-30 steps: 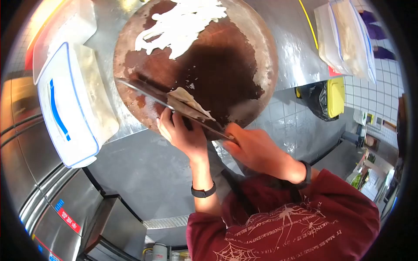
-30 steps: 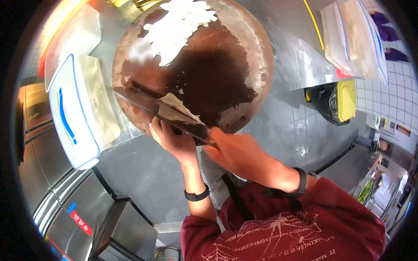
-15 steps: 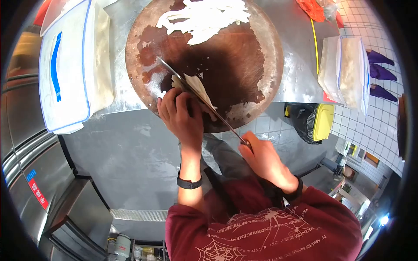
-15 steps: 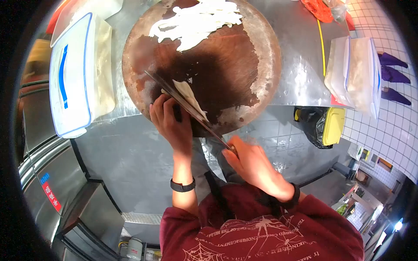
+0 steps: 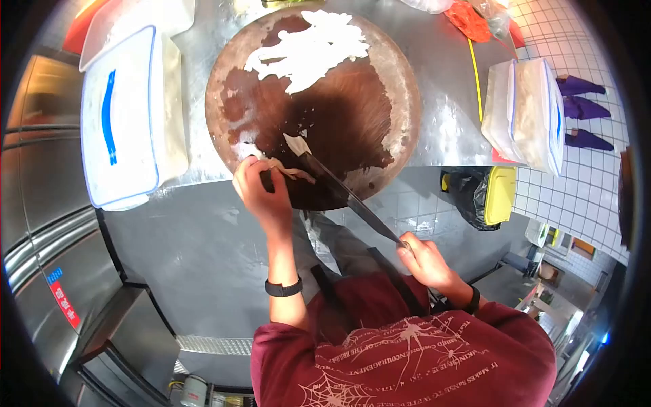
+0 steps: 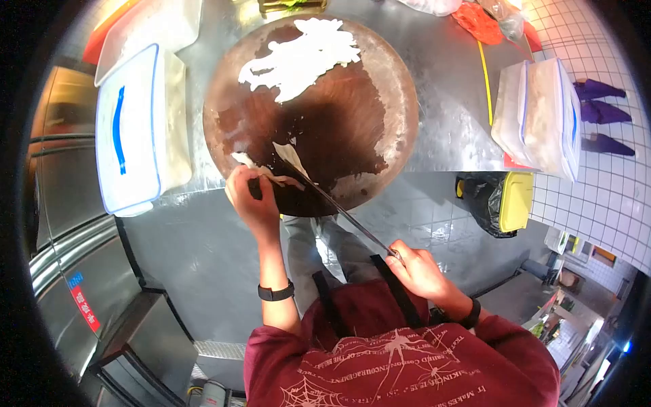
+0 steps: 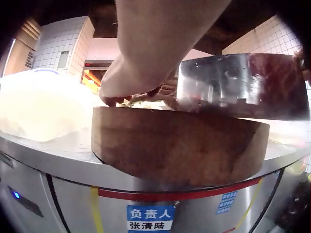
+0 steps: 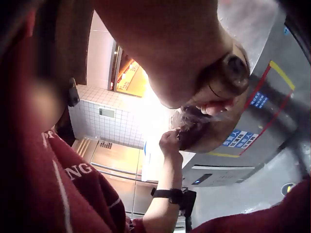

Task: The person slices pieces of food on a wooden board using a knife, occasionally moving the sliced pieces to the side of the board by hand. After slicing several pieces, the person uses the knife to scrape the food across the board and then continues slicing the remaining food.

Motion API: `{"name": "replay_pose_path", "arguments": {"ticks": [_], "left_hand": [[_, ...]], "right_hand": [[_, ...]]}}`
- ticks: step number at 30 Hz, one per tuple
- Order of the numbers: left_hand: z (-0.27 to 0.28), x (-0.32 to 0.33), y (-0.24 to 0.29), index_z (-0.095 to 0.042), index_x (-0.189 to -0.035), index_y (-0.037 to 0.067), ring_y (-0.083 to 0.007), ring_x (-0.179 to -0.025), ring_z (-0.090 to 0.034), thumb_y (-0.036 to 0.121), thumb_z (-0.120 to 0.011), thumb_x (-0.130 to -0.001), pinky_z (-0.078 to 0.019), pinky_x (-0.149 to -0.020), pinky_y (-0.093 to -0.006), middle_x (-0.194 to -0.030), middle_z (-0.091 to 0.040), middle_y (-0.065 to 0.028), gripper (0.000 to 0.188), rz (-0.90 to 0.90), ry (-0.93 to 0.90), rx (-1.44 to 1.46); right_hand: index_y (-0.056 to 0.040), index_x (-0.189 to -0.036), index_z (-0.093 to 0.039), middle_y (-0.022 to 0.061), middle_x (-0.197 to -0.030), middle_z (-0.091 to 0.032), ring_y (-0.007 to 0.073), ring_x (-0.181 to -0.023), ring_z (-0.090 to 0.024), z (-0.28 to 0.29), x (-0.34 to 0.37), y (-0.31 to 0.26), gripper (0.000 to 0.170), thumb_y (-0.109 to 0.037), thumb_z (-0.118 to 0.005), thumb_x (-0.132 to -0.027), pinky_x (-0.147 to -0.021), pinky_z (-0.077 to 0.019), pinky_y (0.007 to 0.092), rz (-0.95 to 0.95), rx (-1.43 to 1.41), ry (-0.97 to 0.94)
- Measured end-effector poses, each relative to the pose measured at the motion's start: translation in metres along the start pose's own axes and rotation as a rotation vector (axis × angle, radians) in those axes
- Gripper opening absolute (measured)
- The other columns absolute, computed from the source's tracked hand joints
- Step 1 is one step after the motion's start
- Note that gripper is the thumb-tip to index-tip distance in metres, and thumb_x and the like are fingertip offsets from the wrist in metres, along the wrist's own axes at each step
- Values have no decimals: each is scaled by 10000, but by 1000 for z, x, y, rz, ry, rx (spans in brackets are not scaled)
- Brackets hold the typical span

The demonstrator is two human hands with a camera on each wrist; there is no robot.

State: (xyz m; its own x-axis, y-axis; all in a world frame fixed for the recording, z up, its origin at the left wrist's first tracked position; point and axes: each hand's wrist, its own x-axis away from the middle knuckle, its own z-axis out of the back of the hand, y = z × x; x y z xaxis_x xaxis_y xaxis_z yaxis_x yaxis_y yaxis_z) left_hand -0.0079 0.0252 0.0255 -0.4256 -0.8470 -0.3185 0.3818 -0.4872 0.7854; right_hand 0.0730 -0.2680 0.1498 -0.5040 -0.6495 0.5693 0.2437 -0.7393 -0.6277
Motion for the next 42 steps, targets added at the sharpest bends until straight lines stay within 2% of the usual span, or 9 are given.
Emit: {"name": "replay_pose_path", "arguments": {"ticks": [9, 11, 16, 21, 24, 32, 34, 37, 42], "left_hand": [[25, -22, 16, -565, -1103, 21, -317, -1070, -598, -2, -614, -846, -470, -926, -403, -1208, -585, -152, 263, -43, -253, -54], [23, -25, 30, -528, -1154, 3, -344, -1046, -582, 84, -624, -863, -459, -896, -442, -1124, -585, -168, 318, 314, -234, -172], [3, -37, 23, -520, -1116, 29, -401, -988, -625, 173, -651, -855, -480, -826, -486, -1047, -652, -196, 326, 154, -339, -456], [-2, -20, 31, -522, -1136, 51, -428, -949, -637, 262, -617, -880, -485, -826, -508, -1033, -668, -220, 345, 268, -546, -384], [-18, -12, 45, -535, -1149, 32, -403, -957, -659, 352, -663, -875, -505, -823, -492, -1017, -683, -225, 441, 172, -424, -438], [-30, -43, 42, -517, -1150, 68, -415, -977, -649, 229, -724, -791, -497, -839, -521, -1027, -674, -209, 445, 233, -456, -490], [-30, -62, -19, -515, -1160, 25, -316, -849, -682, 120, -690, -794, -545, -725, -435, -951, -673, -175, 417, 278, -397, -241], [-9, -102, -25, -514, -1154, 9, -187, -751, -667, 18, -632, -832, -573, -551, -282, -951, -649, -122, 343, 433, -379, 16], [-10, -135, -11, -450, -1268, -31, -216, -718, -677, 76, -630, -885, -572, -576, -310, -951, -654, -161, 437, 484, -512, 75]], "right_hand": [[-26, -963, -550, 144, -604, -532, 317, -528, -559, 33, 17, 12, 157, -182, -563, -947, -523, -409, 411, 70, -319, 85], [-26, -926, -544, 120, -588, -521, 254, -510, -552, 42, 12, 13, 151, -174, -550, -957, -506, -403, 373, 56, -284, 160], [-25, -917, -542, 59, -567, -525, 164, -479, -525, 49, 4, 27, 169, -182, -535, -980, -488, -403, 333, 126, -416, 246], [-23, -931, -545, 75, -578, -541, 194, -485, -544, 50, 6, 50, 191, -207, -535, -982, -496, -411, 352, 98, -428, 289], [-22, -936, -544, 92, -581, -543, 230, -486, -548, 50, 7, 60, 204, -221, -536, -981, -503, -413, 370, 112, -413, 334], [-16, -927, -539, 117, -578, -532, 267, -505, -559, 57, 3, 60, 209, -217, -536, -982, -516, -411, 386, 91, -450, 363], [-16, -918, -533, 119, -581, -528, 263, -516, -565, 57, -1, 60, 210, -215, -540, -984, -517, -407, 388, 83, -455, 362], [-20, -911, -531, 123, -587, -522, 250, -520, -564, 51, -7, 62, 215, -221, -547, -984, -515, -402, 391, 76, -432, 383], [-21, -920, -540, 151, -615, -540, 320, -548, -562, 40, -14, 57, 229, -242, -556, -979, -536, -402, 427, 27, -390, 401]]}}
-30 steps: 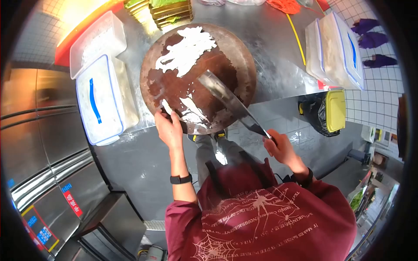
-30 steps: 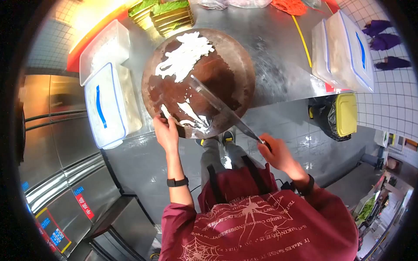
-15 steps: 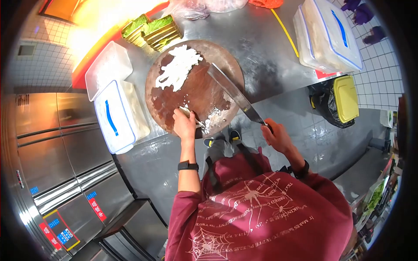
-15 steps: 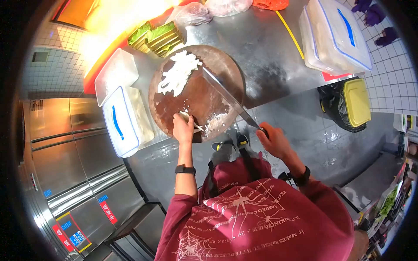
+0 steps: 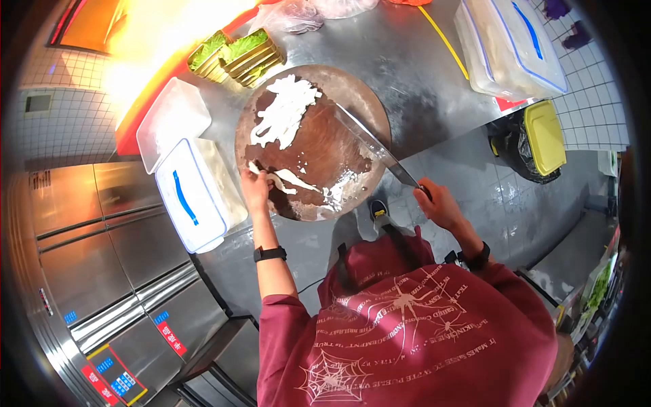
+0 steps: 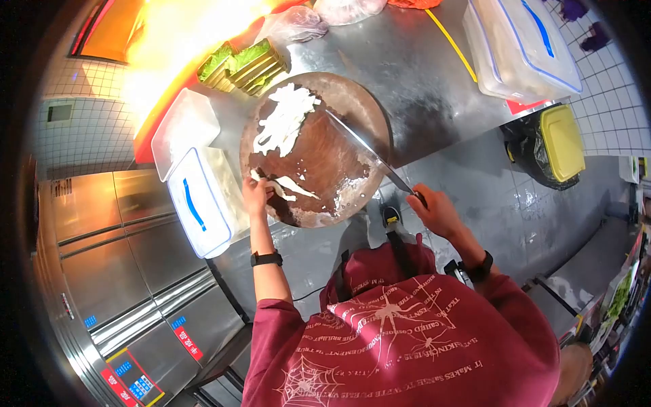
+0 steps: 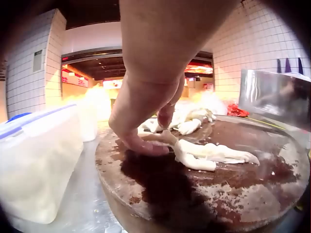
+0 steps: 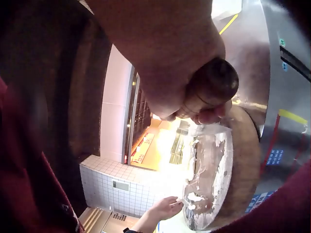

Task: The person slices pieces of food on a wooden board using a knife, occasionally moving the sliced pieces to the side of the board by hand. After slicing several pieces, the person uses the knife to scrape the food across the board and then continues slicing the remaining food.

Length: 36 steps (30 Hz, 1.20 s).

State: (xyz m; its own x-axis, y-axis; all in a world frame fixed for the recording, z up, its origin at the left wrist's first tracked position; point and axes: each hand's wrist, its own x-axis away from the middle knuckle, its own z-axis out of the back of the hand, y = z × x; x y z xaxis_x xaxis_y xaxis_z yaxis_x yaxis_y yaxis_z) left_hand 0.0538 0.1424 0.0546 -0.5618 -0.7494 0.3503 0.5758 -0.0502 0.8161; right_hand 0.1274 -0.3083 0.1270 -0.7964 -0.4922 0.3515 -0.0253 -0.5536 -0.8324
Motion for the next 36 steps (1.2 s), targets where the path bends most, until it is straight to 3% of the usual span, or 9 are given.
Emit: {"name": "replay_pose_path", "arguments": {"ticks": [2, 7, 14, 17, 19, 27, 29, 33, 36], "left_hand": [[-7, 4, -2, -434, -1312, -51, -211, -718, -679, 104, -637, -900, -569, -568, -305, -959, -661, -176, 485, -13, -135, -73], [-32, 47, 17, -413, -1375, 0, -406, -1031, -619, 342, -683, -857, -502, -851, -487, -1161, -603, -258, 677, -288, 50, -648], [-51, 53, 29, -376, -1403, 59, -408, -1059, -595, 81, -702, -768, -523, -849, -481, -1148, -550, -221, 714, -287, 25, -804], [-33, 20, -12, -530, -1263, 56, -359, -981, -643, 5, -626, -728, -506, -851, -470, -1042, -644, -199, 546, -565, 190, -604], [-13, -7, -17, -548, -1235, 35, -317, -988, -650, -1, -636, -732, -503, -865, -428, -1055, -657, -182, 512, -264, 90, -340], [15, -37, 14, -601, -1229, 15, -398, -1150, -557, 198, -678, -787, -434, -1011, -440, -1214, -587, -271, 484, -215, 32, -453], [7, -12, 43, -615, -1203, 35, -418, -1165, -530, 215, -690, -788, -428, -1003, -475, -1240, -570, -250, 459, -426, 222, -830], [-51, -21, 77, -631, -1122, 52, -375, -1053, -564, 119, -711, -798, -452, -911, -464, -1086, -614, -167, 341, -848, 41, -615], [-90, -39, 84, -640, -1094, 57, -352, -971, -602, 147, -732, -807, -478, -854, -429, -1031, -633, -154, 314, -880, 34, -709]], "right_hand": [[-21, -923, -544, 162, -624, -547, 349, -561, -561, -3, -3, -1, 234, -248, -559, -977, -545, -402, 440, 1, 32, 13], [-21, -927, -550, 174, -646, -562, 393, -607, -566, -17, -3, -6, 249, -265, -566, -970, -565, -403, 459, -48, 27, 34], [-18, -931, -551, 190, -662, -567, 412, -625, -563, -27, -11, -8, 263, -277, -565, -970, -579, -398, 474, -57, 24, 45], [-16, -925, -554, 203, -681, -576, 421, -641, -561, -27, -14, -11, 269, -280, -561, -972, -587, -399, 476, -89, 14, 33], [-13, -919, -558, 211, -698, -584, 428, -661, -563, -27, -14, -11, 279, -286, -553, -972, -596, -401, 479, -41, 56, 53], [-15, -945, -571, 219, -721, -595, 438, -691, -577, -23, -18, -12, 290, -303, -559, -968, -614, -416, 481, -39, 53, 69], [-17, -955, -573, 219, -727, -600, 437, -696, -583, -25, -19, -13, 290, -306, -559, -968, -617, -419, 483, -41, 43, 78], [-34, -972, -574, 215, -748, -616, 434, -721, -599, -25, -17, -17, 297, -331, -559, -966, -637, -435, 489, -101, 74, 65], [-41, -974, -573, 215, -761, -622, 438, -736, -601, -27, -17, -13, 307, -347, -557, -967, -649, -443, 490, -97, 100, 71]]}}
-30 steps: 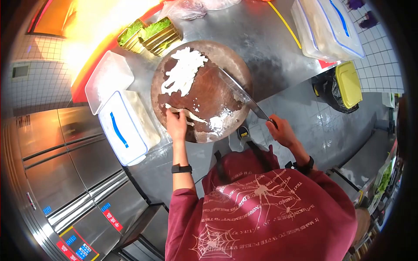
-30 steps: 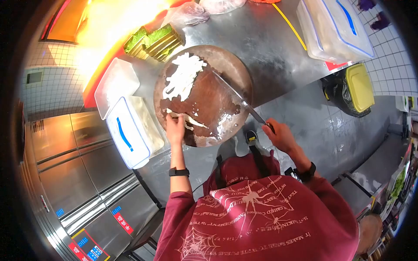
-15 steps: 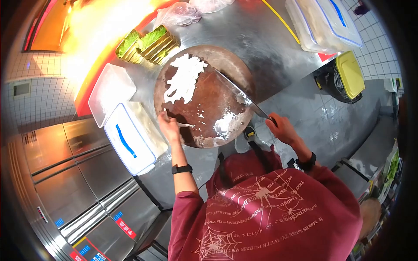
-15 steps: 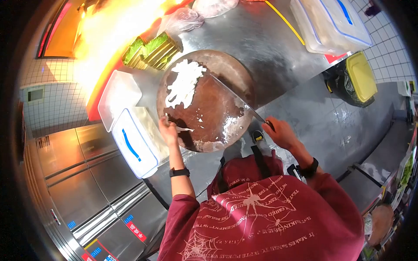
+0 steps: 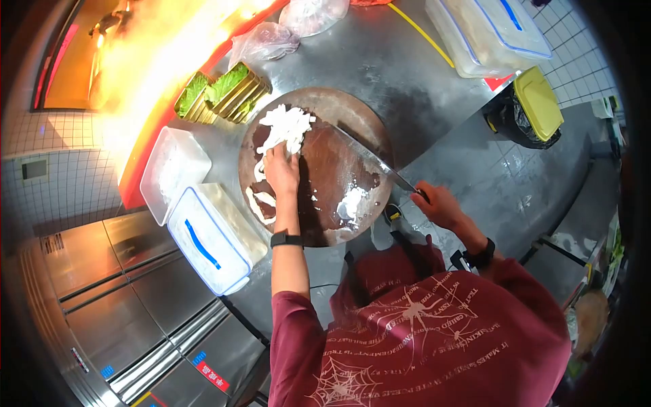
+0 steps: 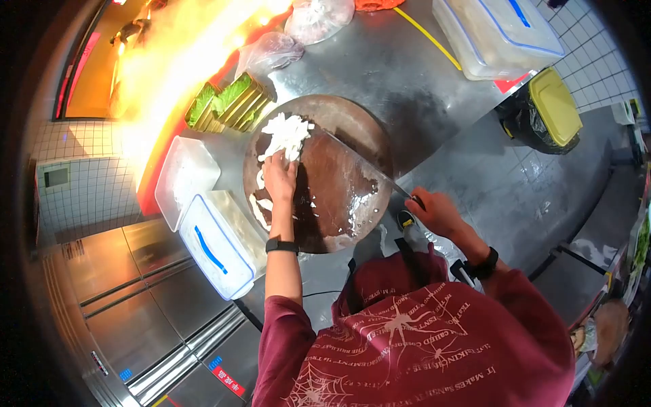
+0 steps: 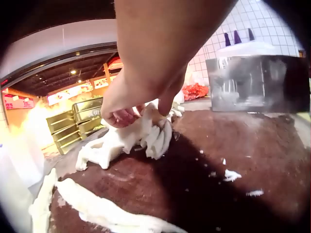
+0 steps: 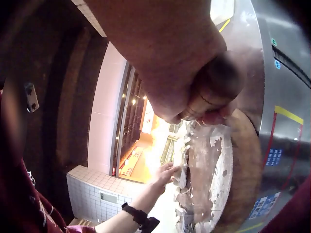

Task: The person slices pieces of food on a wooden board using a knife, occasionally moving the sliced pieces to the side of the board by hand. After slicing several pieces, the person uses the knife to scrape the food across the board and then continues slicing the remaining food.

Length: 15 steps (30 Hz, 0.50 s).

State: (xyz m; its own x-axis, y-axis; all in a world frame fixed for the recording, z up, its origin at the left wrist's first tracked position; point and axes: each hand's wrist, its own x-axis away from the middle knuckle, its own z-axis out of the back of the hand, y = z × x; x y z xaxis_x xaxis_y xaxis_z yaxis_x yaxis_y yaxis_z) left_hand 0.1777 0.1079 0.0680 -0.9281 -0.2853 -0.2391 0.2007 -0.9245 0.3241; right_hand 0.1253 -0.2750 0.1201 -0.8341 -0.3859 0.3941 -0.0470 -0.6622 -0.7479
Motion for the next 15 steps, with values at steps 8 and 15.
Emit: {"name": "replay_pose_path", "arguments": {"ticks": [8, 15], "left_hand": [[1, -11, -14, -679, -914, 33, -220, -642, -612, 163, -721, -844, -484, -677, -342, -750, -680, -99, 154, 288, -177, 282], [38, 67, 21, -695, -887, -34, -76, -682, -539, 173, -651, -922, -425, -634, -253, -726, -613, 24, 214, 755, -242, 968]], "right_hand": [[-41, -976, -572, 225, -777, -620, 443, -754, -594, -1, 1, 4, 320, -359, -537, -977, -653, -433, 496, 3, -66, -22], [-26, -968, -564, 230, -773, -609, 441, -750, -586, 4, -2, 10, 326, -350, -525, -985, -646, -415, 498, 69, -73, -43]]}}
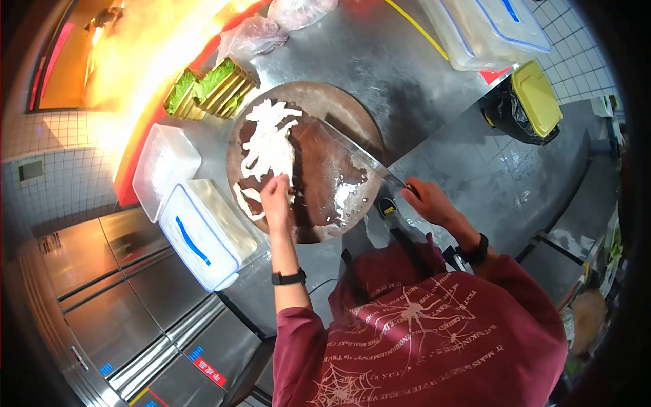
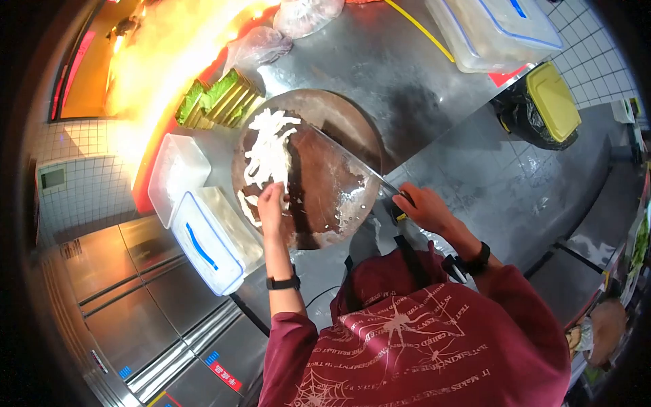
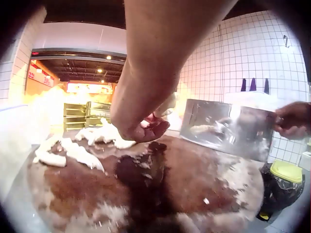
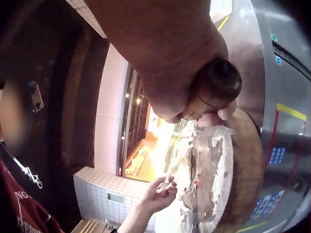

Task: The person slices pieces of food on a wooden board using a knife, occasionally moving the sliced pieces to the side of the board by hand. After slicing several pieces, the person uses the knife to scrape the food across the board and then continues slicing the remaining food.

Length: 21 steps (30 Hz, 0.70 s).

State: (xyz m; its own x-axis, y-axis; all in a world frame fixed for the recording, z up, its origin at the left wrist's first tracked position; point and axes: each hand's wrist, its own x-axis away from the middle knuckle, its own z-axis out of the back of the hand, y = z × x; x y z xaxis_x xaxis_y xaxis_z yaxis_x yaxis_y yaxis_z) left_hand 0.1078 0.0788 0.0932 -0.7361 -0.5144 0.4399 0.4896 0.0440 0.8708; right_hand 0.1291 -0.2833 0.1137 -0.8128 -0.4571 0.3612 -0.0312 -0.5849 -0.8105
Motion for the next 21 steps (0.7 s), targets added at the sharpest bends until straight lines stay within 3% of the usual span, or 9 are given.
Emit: {"name": "replay_pose_path", "arguments": {"ticks": [2, 3, 7, 9, 12, 13, 16, 19, 21], "left_hand": [[-12, 35, -22, -714, -912, -40, -56, -690, -516, 188, -654, -921, -414, -629, -237, -721, -591, 46, 235, -3, 9, 48], [-11, 36, -55, -753, -987, -2, -44, -720, -512, 184, -626, -936, -410, -665, -231, -824, -659, 20, 231, -22, 4, -73], [-47, 81, -70, -701, -885, -23, -31, -714, -489, 149, -637, -931, -390, -641, -217, -748, -596, 44, 190, 47, 14, -115], [-61, 92, -76, -603, -818, 4, -28, -647, -426, 123, -655, -926, -358, -578, -217, -687, -511, 59, 169, 8, 131, -82], [-68, 100, -88, -571, -835, 32, -28, -644, -405, 97, -670, -922, -344, -576, -208, -711, -482, 66, 147, -79, 298, 64], [-64, 102, -89, -568, -887, 52, -40, -693, -445, 71, -678, -922, -371, -630, -203, -781, -510, 62, 117, -58, 309, 90], [-66, 103, -85, -545, -877, 56, -34, -696, -449, 60, -677, -919, -373, -632, -203, -762, -502, 57, 139, -132, 438, 148], [-70, 107, -79, -520, -875, 64, -36, -687, -457, 48, -683, -913, -367, -601, -195, -780, -508, 37, 168, -70, 474, 234], [-67, 106, -83, -513, -898, 61, -52, -718, -466, 30, -698, -892, -387, -630, -211, -798, -506, 22, 188, -60, 543, 280]], "right_hand": [[-24, -965, -562, 230, -768, -606, 438, -745, -584, 1, -1, 2, 319, -341, -529, -985, -643, -411, 498, -15, -12, -29], [-25, -967, -561, 227, -756, -599, 436, -726, -574, 1, -2, 4, 308, -331, -535, -984, -634, -406, 490, -19, -38, -32], [-21, -964, -549, 200, -691, -556, 393, -635, -532, 6, -2, 0, 289, -308, -544, -990, -592, -390, 449, -79, -47, -81], [-12, -935, -541, 169, -648, -517, 330, -576, -495, 5, -4, 0, 271, -277, -551, -991, -571, -382, 413, -64, -67, -60], [-11, -924, -538, 149, -633, -494, 296, -557, -455, 8, -7, -5, 239, -241, -561, -985, -561, -377, 385, -107, -38, -114], [-11, -924, -538, 149, -633, -494, 296, -557, -455, 8, -7, -6, 239, -241, -561, -985, -561, -377, 385, -111, -29, -132], [-10, -916, -529, 140, -628, -472, 256, -552, -434, 7, -9, -1, 201, -198, -560, -980, -550, -368, 369, -31, 2, -112], [-14, -925, -535, 103, -598, -481, 190, -512, -449, 8, -9, 2, 155, -159, -551, -978, -513, -368, 337, -24, 20, -123], [-23, -940, -547, 45, -565, -485, 113, -475, -454, 10, -9, -6, 113, -127, -539, -981, -475, -360, 286, -138, -71, -118]]}}
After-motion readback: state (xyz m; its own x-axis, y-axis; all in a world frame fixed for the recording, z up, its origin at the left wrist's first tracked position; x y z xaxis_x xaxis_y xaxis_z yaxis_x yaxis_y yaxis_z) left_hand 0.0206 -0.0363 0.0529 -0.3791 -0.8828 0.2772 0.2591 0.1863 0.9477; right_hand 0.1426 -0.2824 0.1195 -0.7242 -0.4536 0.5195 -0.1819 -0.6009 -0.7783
